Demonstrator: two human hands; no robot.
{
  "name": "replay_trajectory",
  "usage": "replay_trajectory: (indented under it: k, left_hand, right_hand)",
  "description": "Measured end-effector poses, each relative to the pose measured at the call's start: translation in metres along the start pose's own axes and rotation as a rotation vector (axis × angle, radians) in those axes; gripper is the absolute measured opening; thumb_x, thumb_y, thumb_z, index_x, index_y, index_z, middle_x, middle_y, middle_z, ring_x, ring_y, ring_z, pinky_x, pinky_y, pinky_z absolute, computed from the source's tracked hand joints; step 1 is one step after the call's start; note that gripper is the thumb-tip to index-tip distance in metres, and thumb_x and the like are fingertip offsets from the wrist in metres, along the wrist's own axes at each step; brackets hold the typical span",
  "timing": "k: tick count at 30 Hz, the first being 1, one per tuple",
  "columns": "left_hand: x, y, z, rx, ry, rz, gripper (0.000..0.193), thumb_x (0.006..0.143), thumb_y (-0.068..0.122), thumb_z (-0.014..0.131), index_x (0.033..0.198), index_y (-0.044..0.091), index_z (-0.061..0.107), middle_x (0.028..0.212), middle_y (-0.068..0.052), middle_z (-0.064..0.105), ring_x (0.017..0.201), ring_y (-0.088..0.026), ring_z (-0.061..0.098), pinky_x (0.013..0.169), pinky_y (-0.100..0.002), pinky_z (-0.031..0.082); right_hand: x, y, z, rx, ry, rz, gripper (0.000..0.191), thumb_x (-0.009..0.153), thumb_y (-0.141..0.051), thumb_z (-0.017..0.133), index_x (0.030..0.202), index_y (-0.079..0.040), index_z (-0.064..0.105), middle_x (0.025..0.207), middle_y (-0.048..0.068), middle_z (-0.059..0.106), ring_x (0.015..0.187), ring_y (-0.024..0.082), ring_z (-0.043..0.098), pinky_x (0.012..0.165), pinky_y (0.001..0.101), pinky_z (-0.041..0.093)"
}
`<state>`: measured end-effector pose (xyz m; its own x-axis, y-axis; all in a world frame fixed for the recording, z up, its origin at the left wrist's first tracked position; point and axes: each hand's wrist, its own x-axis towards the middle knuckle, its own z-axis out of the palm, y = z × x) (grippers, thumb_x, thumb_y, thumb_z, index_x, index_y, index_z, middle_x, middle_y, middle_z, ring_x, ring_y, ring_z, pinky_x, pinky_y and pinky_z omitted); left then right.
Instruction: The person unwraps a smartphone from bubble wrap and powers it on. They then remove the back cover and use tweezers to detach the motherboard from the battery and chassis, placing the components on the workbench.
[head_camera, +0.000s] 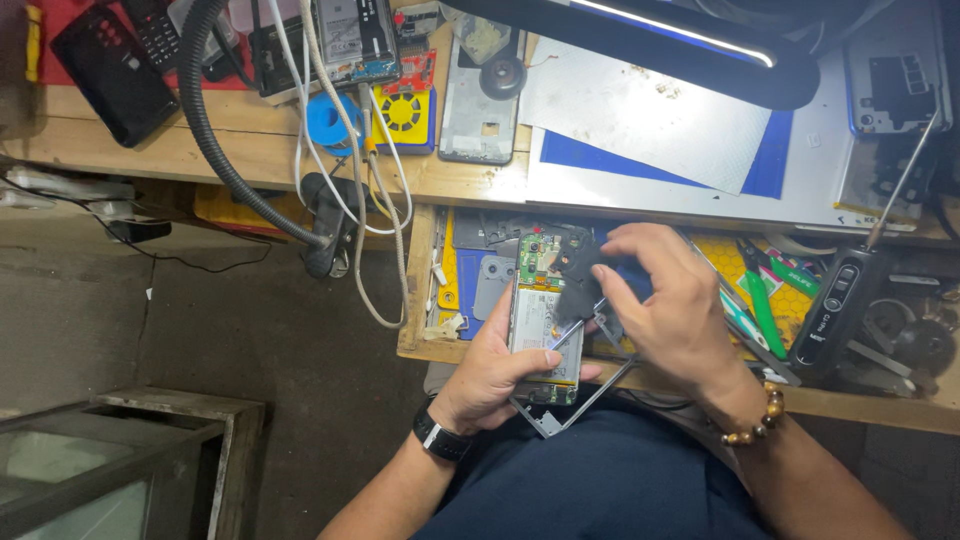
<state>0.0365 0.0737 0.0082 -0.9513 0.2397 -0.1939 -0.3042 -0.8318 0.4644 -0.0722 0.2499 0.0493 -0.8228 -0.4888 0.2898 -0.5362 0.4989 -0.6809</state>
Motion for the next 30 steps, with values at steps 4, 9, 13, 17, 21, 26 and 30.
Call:
replay_trajectory:
  k: [4,9,13,17,21,26,30]
  left_hand:
    - [0.000,-0.004,-0.006,0.066,0.011,0.025,0.083,0.089,-0.010,0.064,0.161,0.010,0.027,0.140,-0.013,0.053,0.128,-0.027,0.058,0.104,-0.046,0.057]
    - [0.000,-0.007,-0.012,0.121,0.049,0.037,0.086,0.087,-0.012,0.066,0.161,0.012,0.030,0.136,-0.006,0.054,0.124,-0.017,0.058,0.103,-0.034,0.055]
    - [-0.001,-0.007,-0.013,0.108,0.068,0.031,0.088,0.086,-0.011,0.066,0.161,0.015,0.029,0.135,-0.006,0.054,0.123,-0.017,0.058,0.102,-0.035,0.055]
    - [0.000,-0.006,-0.010,0.123,0.046,0.038,0.089,0.083,-0.013,0.063,0.160,0.015,0.028,0.142,-0.006,0.051,0.129,-0.017,0.056,0.107,-0.036,0.053]
    - [0.001,-0.004,-0.008,0.118,0.023,0.032,0.086,0.084,-0.014,0.062,0.160,0.011,0.029,0.148,-0.011,0.048,0.135,-0.022,0.054,0.112,-0.037,0.052]
    - [0.000,-0.001,-0.006,0.021,0.002,0.007,0.082,0.089,-0.013,0.060,0.160,0.011,0.027,0.145,-0.017,0.048,0.134,-0.032,0.054,0.105,-0.053,0.056]
    - [0.000,0.000,-0.004,0.003,-0.016,0.007,0.082,0.090,-0.013,0.059,0.160,0.012,0.024,0.146,-0.019,0.050,0.136,-0.037,0.054,0.103,-0.061,0.056]
  right_hand:
    - [-0.001,-0.017,0.005,-0.045,-0.019,-0.139,0.014,0.081,-0.005,0.075,0.095,-0.005,0.074,0.104,0.012,0.063,0.098,0.029,0.058,0.082,0.0394,0.050]
    - [0.000,-0.025,0.019,-0.053,-0.038,-0.106,0.014,0.080,-0.006,0.076,0.094,-0.005,0.075,0.096,0.011,0.057,0.094,0.029,0.054,0.079,0.0397,0.047]
    - [-0.003,-0.026,0.023,-0.066,-0.044,-0.082,0.016,0.081,-0.007,0.076,0.097,-0.004,0.076,0.096,0.011,0.057,0.094,0.028,0.055,0.078,0.0391,0.047]
    - [-0.001,-0.023,0.025,0.013,-0.054,-0.019,0.014,0.081,-0.010,0.079,0.093,-0.004,0.074,0.094,0.011,0.057,0.092,0.028,0.055,0.078,0.0393,0.048]
    - [0.000,-0.022,0.027,0.046,-0.071,0.067,0.011,0.083,-0.010,0.079,0.090,-0.004,0.073,0.094,0.010,0.058,0.092,0.027,0.057,0.079,0.0387,0.049]
    - [-0.003,-0.012,0.014,0.121,0.010,0.053,0.021,0.088,-0.009,0.077,0.107,-0.004,0.071,0.111,0.011,0.064,0.107,0.024,0.062,0.090,0.0354,0.052]
    - [-0.012,0.010,-0.002,0.203,-0.011,0.302,0.034,0.091,-0.008,0.073,0.124,-0.004,0.066,0.123,0.009,0.069,0.111,0.018,0.068,0.094,0.0296,0.055]
